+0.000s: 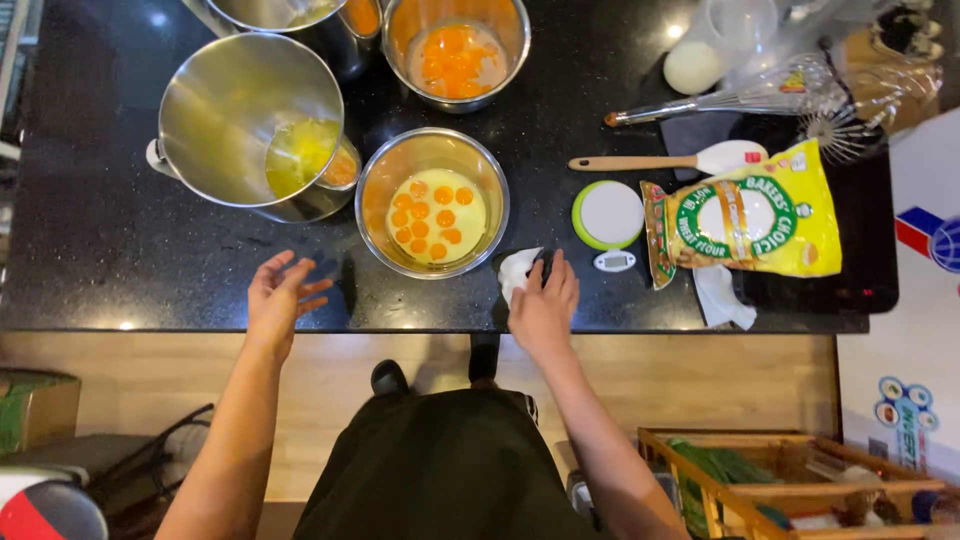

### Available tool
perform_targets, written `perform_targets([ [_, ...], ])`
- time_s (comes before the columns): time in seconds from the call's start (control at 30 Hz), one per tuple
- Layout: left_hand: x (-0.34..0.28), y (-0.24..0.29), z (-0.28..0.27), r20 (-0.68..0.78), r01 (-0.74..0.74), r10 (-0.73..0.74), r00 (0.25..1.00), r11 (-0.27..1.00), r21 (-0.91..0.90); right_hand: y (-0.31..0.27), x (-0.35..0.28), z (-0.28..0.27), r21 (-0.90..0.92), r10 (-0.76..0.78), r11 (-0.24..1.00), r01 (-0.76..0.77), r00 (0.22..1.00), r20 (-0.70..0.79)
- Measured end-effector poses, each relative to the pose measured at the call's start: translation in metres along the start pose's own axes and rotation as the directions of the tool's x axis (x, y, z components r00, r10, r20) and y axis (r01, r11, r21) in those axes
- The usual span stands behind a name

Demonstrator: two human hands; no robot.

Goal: Washing hands and measuring flour and vanilla extract into bowls for cake preparation.

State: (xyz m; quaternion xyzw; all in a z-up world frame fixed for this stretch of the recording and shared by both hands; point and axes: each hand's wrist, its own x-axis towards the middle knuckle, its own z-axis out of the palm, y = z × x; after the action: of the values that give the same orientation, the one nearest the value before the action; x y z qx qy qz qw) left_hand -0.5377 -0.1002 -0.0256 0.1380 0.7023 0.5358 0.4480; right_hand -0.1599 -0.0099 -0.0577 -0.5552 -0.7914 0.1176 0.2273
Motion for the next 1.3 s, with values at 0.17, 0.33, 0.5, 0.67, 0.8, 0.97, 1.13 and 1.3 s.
perform_targets([
  [0.17, 0.001, -0.001, -0.025, 0.072, 0.01, -0.018, 0.997, 0.994, 0.109, -0.037, -0.031, 0.045, 0.044, 0.078, 0.996, -0.078, 0.997, 0.004],
  [0.33, -0.011, -0.019, -0.073, 0.132, -0.006, -0.01, 0.991, 0.992, 0.124, -0.077, -0.045, 0.094, 0.091, 0.024, 0.995, -0.029, 0.998, 0.063],
  [0.5, -0.032, -0.048, -0.113, 0.192, 0.132, -0.137, 0.972, 0.991, 0.038, -0.157, -0.034, 0.131, -0.055, 0.145, 0.989, -0.138, 0.978, 0.151],
  [0.67, -0.038, -0.072, -0.146, 0.333, 0.181, -0.2, 0.921, 0.98, 0.086, -0.218, -0.027, 0.17, -0.11, 0.252, 0.965, -0.237, 0.957, 0.143],
  [0.8, -0.043, -0.056, -0.143, 0.344, 0.191, -0.251, 0.905, 0.961, 0.198, -0.251, -0.032, 0.166, -0.075, 0.183, 0.982, -0.172, 0.963, 0.197],
  [0.97, -0.032, -0.058, -0.147, 0.416, 0.109, -0.189, 0.89, 0.972, 0.208, -0.231, -0.067, 0.137, -0.125, 0.173, 0.981, -0.148, 0.961, 0.214],
  [1.13, -0.029, -0.068, -0.154, 0.408, 0.091, -0.164, 0.898, 0.977, 0.195, -0.213, -0.069, 0.14, -0.057, 0.155, 0.986, -0.155, 0.988, -0.009],
  [1.3, -0.04, -0.07, -0.153, 0.433, 0.077, -0.195, 0.88, 0.958, 0.275, -0.247, -0.059, 0.136, -0.065, 0.373, 0.926, -0.371, 0.928, 0.022],
])
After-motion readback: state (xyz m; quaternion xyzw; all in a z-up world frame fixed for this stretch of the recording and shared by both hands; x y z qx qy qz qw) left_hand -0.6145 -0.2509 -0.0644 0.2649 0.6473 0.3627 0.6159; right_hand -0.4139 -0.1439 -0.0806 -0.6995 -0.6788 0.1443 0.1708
